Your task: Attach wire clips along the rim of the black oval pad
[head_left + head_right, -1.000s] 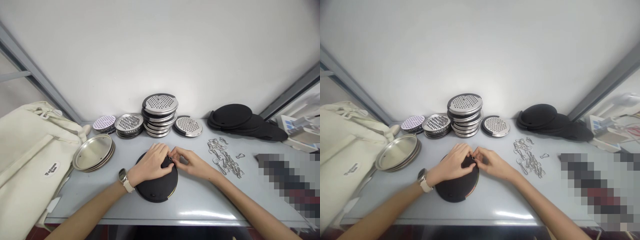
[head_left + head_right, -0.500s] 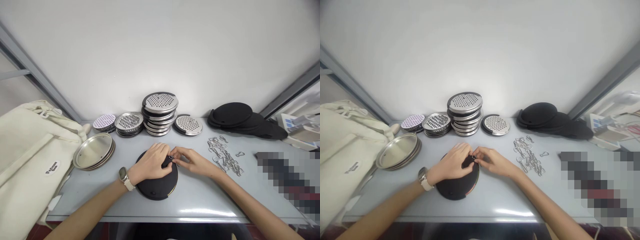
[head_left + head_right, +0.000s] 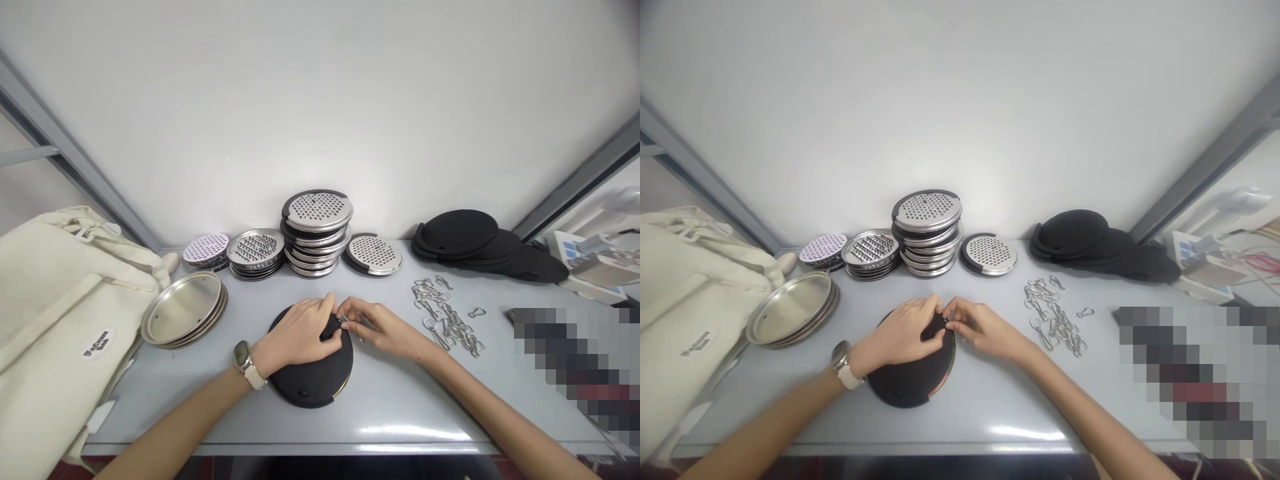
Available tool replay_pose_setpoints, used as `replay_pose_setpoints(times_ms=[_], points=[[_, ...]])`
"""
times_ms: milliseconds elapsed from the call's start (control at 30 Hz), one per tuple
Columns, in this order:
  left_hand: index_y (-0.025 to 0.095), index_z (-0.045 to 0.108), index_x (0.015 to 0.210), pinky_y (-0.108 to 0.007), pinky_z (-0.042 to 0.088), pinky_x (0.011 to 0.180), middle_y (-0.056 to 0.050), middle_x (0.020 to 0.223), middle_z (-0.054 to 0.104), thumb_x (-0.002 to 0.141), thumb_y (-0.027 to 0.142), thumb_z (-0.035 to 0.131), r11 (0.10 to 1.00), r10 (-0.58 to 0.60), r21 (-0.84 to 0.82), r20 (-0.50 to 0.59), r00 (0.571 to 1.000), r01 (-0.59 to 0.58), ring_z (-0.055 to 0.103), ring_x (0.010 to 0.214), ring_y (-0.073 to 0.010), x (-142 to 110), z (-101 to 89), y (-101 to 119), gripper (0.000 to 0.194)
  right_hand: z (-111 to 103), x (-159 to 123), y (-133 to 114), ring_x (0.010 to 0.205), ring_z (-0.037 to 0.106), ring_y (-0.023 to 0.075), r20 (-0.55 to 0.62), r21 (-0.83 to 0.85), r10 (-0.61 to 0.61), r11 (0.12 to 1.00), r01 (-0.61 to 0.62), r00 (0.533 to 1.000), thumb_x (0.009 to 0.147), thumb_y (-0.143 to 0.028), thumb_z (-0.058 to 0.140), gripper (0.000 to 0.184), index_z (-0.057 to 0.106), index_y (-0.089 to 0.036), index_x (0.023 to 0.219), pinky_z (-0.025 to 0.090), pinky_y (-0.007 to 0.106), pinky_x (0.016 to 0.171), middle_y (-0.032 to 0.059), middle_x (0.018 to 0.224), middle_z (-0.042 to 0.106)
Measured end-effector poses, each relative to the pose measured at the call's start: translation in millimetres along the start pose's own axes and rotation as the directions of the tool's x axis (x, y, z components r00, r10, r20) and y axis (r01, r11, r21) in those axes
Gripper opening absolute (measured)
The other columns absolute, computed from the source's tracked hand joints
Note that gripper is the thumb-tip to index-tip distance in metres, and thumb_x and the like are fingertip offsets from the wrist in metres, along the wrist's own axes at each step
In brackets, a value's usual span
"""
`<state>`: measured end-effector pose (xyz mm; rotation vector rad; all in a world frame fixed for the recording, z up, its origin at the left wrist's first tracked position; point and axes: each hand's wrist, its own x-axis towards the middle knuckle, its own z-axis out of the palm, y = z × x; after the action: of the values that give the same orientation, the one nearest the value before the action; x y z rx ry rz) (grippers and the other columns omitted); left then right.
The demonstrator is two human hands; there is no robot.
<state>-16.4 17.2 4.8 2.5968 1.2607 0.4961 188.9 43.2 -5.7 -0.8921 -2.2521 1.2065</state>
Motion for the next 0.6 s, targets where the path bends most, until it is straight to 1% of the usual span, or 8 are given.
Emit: replay_pose_setpoints(times_ms=[167,267,433,500,600], points=[[0.02,0.036,0.092,-0.03,0.039,0.063,-0.001,0.077,0.055,0.082,0.026,0.05,1.0,0.0,0.007,-0.005,1.0,0.0,0.056,0.073,-0.0212,0.1,-0.2,-1.0,0.018,1.9,1.9,2.8,0.069,0.054,0.0133,-0.022,0.012,0.015,1.0,-0.015,1.0,0.094,-0.035,0.048,0.017,0.054,-0.02,0.101,0.044,0.024,0.065,-0.0008,0.077,0.059],[0.02,0.036,0.094,-0.031,0.041,0.064,-0.002,0.079,0.056,0.083,0.025,0.05,1.0,-0.002,0.001,-0.008,1.0,0.002,0.057,0.074,-0.0215,0.1,0.0,-1.2,0.018,2.0,3.4,4.4,0.074,0.057,0.0145,-0.024,0.046,0.031,0.998,-0.03,0.999,0.093,-0.037,0.05,0.021,0.055,-0.02,0.104,0.045,0.026,0.068,0.0007,0.081,0.062],[0.02,0.035,0.097,-0.031,0.044,0.066,-0.003,0.085,0.057,0.084,0.025,0.05,1.0,-0.003,-0.026,-0.002,1.0,0.003,0.059,0.078,-0.0219,0.0,0.9,-1.5,0.02,-0.5,5.5,4.3,0.085,0.06,0.0164,0.005,0.109,0.015,0.994,-0.015,1.0,0.093,-0.037,0.051,0.026,0.06,-0.02,0.111,0.047,0.027,0.075,0.004,0.096,0.066],[0.02,0.035,0.097,-0.031,0.044,0.067,-0.003,0.087,0.058,0.084,0.024,0.05,0.999,-0.001,-0.032,-0.002,1.0,0.001,0.06,0.079,-0.022,-0.1,1.3,-1.8,0.021,-1.3,5.9,3.9,0.086,0.06,0.0164,0.008,0.099,0.014,0.995,-0.015,1.0,0.092,-0.038,0.051,0.028,0.061,-0.02,0.112,0.047,0.028,0.075,0.0044,0.098,0.066],[0.02,0.034,0.096,-0.032,0.044,0.066,-0.003,0.084,0.057,0.084,0.024,0.05,1.0,0.004,-0.01,-0.006,1.0,-0.004,0.06,0.077,-0.0221,-0.2,1.8,-2.1,0.02,-1.6,5.7,3.9,0.083,0.059,0.016,0.0,0.053,0.014,0.998,-0.014,1.0,0.092,-0.04,0.052,0.03,0.063,-0.02,0.112,0.047,0.028,0.074,0.0046,0.096,0.065]])
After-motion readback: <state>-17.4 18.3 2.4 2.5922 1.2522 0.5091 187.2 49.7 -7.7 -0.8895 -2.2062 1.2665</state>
